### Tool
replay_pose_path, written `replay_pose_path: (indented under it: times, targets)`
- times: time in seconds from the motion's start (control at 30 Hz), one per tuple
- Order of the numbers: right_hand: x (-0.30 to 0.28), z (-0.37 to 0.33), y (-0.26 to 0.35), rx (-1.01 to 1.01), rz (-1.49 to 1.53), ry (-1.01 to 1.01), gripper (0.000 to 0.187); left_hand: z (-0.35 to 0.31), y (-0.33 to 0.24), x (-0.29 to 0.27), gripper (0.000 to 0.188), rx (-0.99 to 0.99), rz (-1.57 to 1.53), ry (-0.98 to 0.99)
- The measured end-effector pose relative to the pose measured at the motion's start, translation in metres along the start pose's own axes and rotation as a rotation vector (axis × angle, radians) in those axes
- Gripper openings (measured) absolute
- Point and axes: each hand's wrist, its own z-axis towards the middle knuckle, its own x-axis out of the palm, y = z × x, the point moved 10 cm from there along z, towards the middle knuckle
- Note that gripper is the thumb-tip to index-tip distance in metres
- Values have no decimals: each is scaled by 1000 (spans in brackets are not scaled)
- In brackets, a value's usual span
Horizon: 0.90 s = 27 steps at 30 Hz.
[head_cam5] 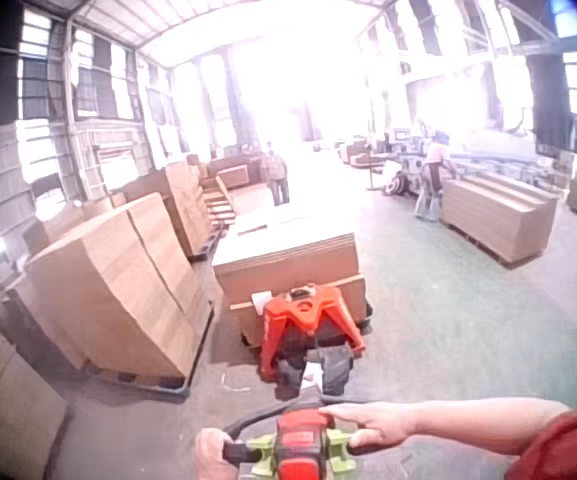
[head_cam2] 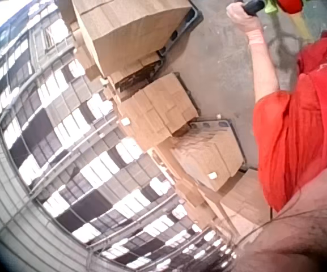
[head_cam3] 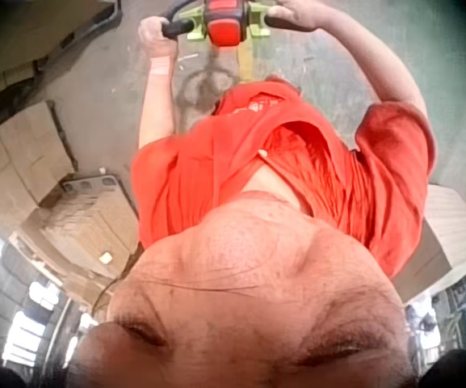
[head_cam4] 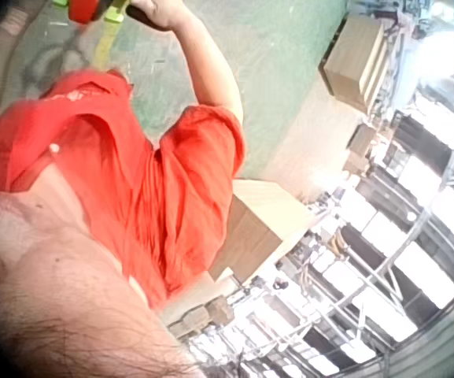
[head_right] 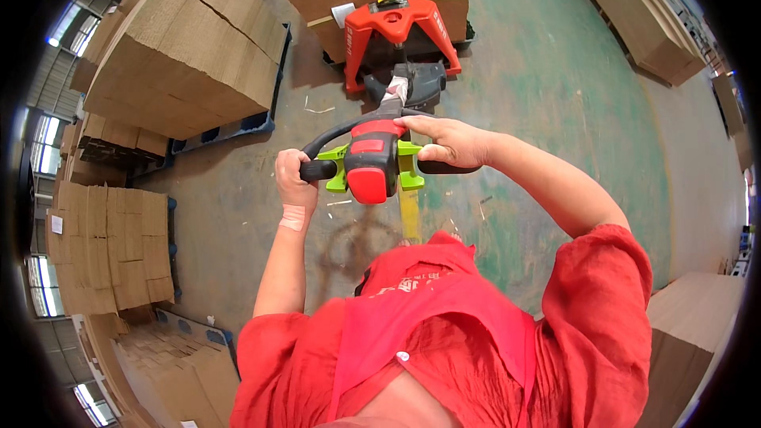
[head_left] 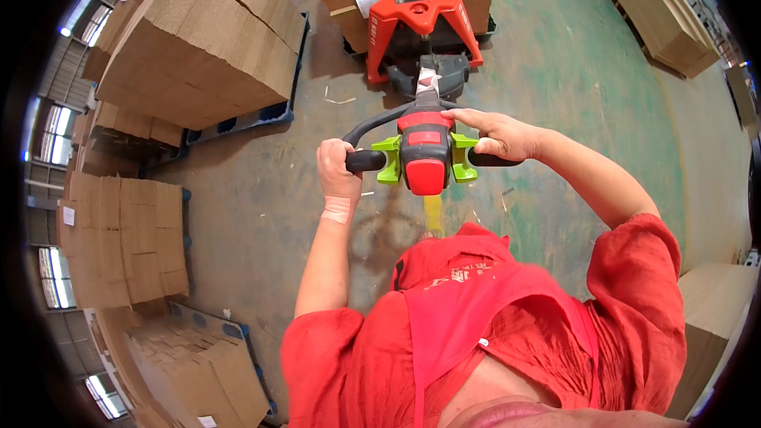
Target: The person stacks flat cardboard pieces onto a pallet and then uses a red electric pallet jack to move the load across the warehouse floor. The person maneuvers the pallet jack through the facility, navigating around other stacks of materials.
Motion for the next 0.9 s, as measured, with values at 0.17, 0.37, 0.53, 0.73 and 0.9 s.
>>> replay_pose_path:
  times: [0.17,0.37,0.53,0.73,0.9]
  targets:
    - [5,-3,-5,4,-24,-16,86,-3,-1,-2,28,3,20,16]
    - [0,-3,-2,4,21,-30,81,-1,-4,-4,28,1,43,-15]
    - [-1,1,-3,20,42,-16,80,-1,1,-4,27,-50,32,-12]
    - [1,-3,1,-48,-11,-27,79,-4,-1,-5,28,-64,39,-28]
    - [3,0,3,113,113,76,95,-3,3,-1,28,-78,27,-21]
